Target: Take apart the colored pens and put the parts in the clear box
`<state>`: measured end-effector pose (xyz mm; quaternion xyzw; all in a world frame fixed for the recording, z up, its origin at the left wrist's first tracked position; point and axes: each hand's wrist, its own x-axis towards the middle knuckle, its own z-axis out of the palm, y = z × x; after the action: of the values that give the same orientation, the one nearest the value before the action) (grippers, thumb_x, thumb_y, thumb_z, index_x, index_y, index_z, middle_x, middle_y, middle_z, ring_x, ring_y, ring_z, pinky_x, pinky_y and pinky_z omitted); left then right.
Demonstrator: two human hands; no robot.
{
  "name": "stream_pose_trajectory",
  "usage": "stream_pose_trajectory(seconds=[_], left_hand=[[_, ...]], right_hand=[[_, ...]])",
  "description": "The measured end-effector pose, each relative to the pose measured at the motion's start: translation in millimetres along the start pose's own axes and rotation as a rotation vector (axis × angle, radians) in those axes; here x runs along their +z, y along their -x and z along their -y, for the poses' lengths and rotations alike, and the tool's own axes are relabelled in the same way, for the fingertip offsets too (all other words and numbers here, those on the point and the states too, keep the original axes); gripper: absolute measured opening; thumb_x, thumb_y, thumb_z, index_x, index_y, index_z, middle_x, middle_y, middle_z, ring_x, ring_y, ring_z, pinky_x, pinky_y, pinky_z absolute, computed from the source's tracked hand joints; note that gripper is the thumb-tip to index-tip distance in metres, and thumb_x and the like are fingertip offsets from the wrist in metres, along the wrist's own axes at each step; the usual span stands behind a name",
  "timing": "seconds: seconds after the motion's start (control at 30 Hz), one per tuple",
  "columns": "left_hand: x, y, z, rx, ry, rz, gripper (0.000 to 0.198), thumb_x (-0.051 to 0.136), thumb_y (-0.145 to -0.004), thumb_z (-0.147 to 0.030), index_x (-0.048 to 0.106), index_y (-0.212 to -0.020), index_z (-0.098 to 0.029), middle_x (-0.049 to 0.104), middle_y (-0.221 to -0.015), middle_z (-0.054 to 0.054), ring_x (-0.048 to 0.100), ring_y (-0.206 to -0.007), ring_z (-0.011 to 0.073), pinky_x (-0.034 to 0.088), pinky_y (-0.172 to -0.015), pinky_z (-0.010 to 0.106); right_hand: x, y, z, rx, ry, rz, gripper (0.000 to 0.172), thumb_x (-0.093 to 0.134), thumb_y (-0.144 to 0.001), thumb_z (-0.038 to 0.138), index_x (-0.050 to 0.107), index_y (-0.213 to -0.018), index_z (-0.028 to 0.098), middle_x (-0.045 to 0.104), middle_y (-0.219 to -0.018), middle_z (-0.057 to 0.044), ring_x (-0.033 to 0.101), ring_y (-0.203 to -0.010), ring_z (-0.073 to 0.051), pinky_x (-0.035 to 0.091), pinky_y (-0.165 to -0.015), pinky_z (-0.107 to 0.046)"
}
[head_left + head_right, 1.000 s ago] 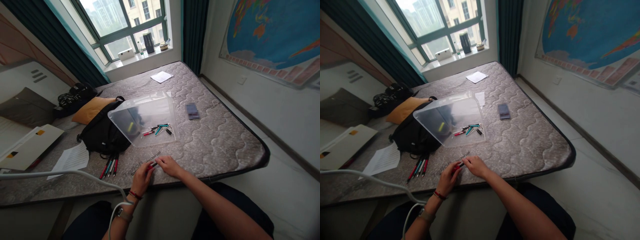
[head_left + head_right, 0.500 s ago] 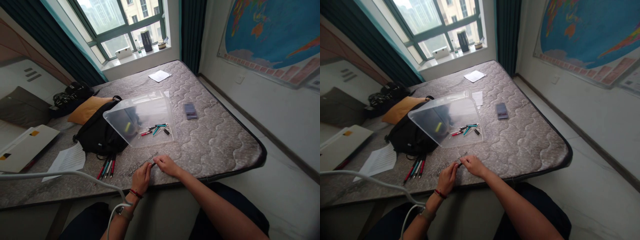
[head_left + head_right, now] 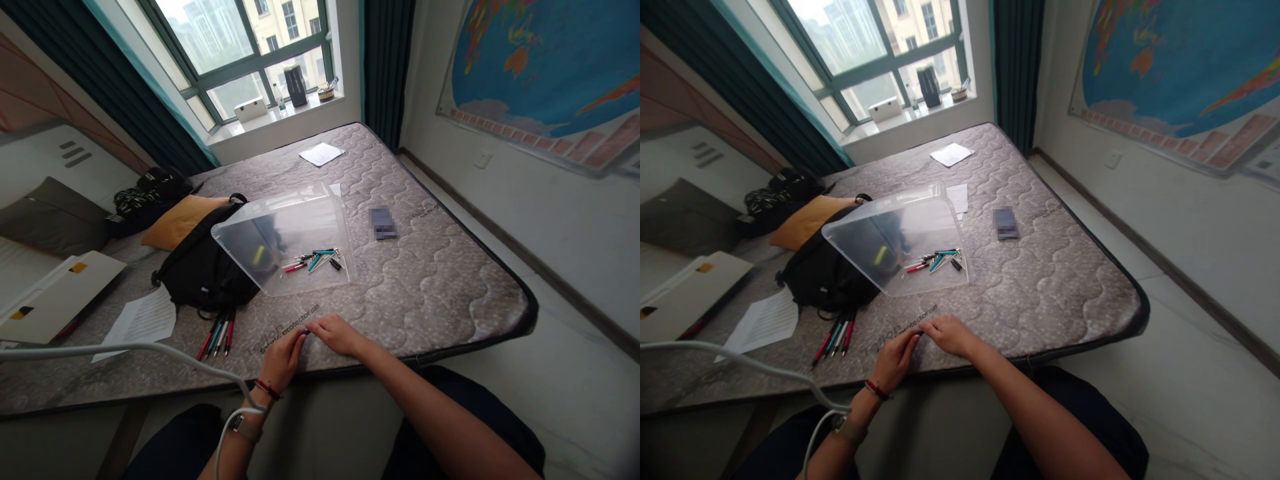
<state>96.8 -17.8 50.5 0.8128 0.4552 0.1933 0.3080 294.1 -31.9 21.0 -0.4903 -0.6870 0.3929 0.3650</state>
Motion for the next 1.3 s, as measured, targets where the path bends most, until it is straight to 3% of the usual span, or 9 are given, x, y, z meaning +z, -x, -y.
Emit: stream_pose_trajectory(seconds=[0.17,0.4,0.53,0.63,0.9,1.0,1.07,1.17,1.3], left_hand=[[5.0,-1.2,2.4,-0.052,-0.049,-0.015,0.029,0.059,-0.088,-0.044,0.062,-0.111,-0.026,0.064,-0.068,-0.002,0.062,-0.06,0.0185,0.039,-0.058,0.024],[6.6,-1.5,6.1,0.035,-0.291,0.055,0.025,0.04,-0.098,-0.042,0.052,-0.112,-0.025,0.068,-0.08,0.0,0.068,-0.072,0.0199,0.043,-0.061,0.026],[6.9,-1.5,8.7,0.056,-0.303,0.043,0.026,0.037,-0.099,-0.039,0.053,-0.113,-0.024,0.071,-0.088,0.003,0.069,-0.078,0.0193,0.047,-0.066,0.027],[8.3,-0.9,14.3,0.063,-0.313,0.018,0.027,0.033,-0.101,-0.036,0.056,-0.11,-0.023,0.071,-0.097,0.005,0.069,-0.087,0.0195,0.048,-0.072,0.028],[21.1,0.2,35.2,-0.067,-0.383,-0.137,0.031,0.032,-0.101,-0.034,0.061,-0.103,-0.021,0.072,-0.079,0.003,0.068,-0.068,0.0184,0.04,-0.059,0.026],[26.7,0.7,38.6,-0.078,-0.382,-0.217,0.03,0.034,-0.101,-0.033,0.062,-0.103,-0.021,0.072,-0.079,0.003,0.068,-0.068,0.018,0.038,-0.058,0.025],[28.3,1.4,39.3,-0.073,-0.361,-0.24,0.029,0.035,-0.101,-0.032,0.062,-0.103,-0.021,0.072,-0.079,0.003,0.067,-0.068,0.0178,0.038,-0.059,0.025],[28.4,2.3,39.2,-0.062,-0.339,-0.244,0.029,0.035,-0.101,-0.032,0.062,-0.102,-0.021,0.071,-0.078,0.003,0.067,-0.069,0.0177,0.038,-0.06,0.025],[28.1,2.6,37.9,-0.061,-0.345,-0.243,0.029,0.035,-0.1,-0.032,0.062,-0.099,-0.021,0.071,-0.078,0.003,0.067,-0.069,0.0176,0.038,-0.06,0.025]], right_hand=[[-4.9,1.8,2.8,0.072,-0.027,-0.036,0.033,0.045,-0.098,0.036,0.061,-0.074,0.019,0.06,-0.068,0.0,0.051,-0.064,-0.014,0.031,-0.059,-0.025],[-7.2,1.6,6.3,0.073,-0.024,-0.018,0.041,0.039,-0.1,0.038,0.06,-0.072,0.018,0.059,-0.07,0.0,0.051,-0.066,-0.013,0.033,-0.062,-0.025],[-6.0,2.4,5.8,0.113,-0.04,-0.023,0.03,0.044,-0.099,0.034,0.059,-0.078,0.019,0.059,-0.067,0.001,0.052,-0.064,-0.013,0.034,-0.061,-0.024],[-6.9,3.5,5.2,0.127,-0.095,-0.011,0.025,0.044,-0.098,0.033,0.059,-0.085,0.019,0.058,-0.062,0.003,0.053,-0.06,-0.013,0.034,-0.059,-0.024],[-3.3,2.4,-1.8,0.112,-0.055,0.053,0.033,0.059,-0.083,0.03,0.05,-0.054,0.018,0.049,-0.047,0.004,0.045,-0.05,-0.01,0.03,-0.052,-0.023],[-7.0,2.5,-0.1,0.11,-0.243,0.096,0.03,0.063,-0.08,0.035,0.052,-0.057,0.018,0.05,-0.05,0.004,0.046,-0.047,-0.009,0.032,-0.048,-0.022],[-14.9,0.9,1.2,0.15,-0.514,-0.009,0.028,0.057,-0.084,0.045,0.057,-0.072,0.019,0.057,-0.06,0.003,0.05,-0.048,-0.01,0.035,-0.046,-0.021],[-28.2,-4.2,-2.4,0.233,-0.79,-0.357,0.033,0.049,-0.087,0.052,0.056,-0.091,0.021,0.059,-0.069,0.003,0.051,-0.047,-0.01,0.035,-0.041,-0.02],[-27.1,-9.6,-15.3,0.32,-0.656,-0.528,0.033,0.056,-0.083,0.051,0.051,-0.074,0.02,0.048,-0.053,0.006,0.044,-0.041,-0.009,0.032,-0.039,-0.02]])
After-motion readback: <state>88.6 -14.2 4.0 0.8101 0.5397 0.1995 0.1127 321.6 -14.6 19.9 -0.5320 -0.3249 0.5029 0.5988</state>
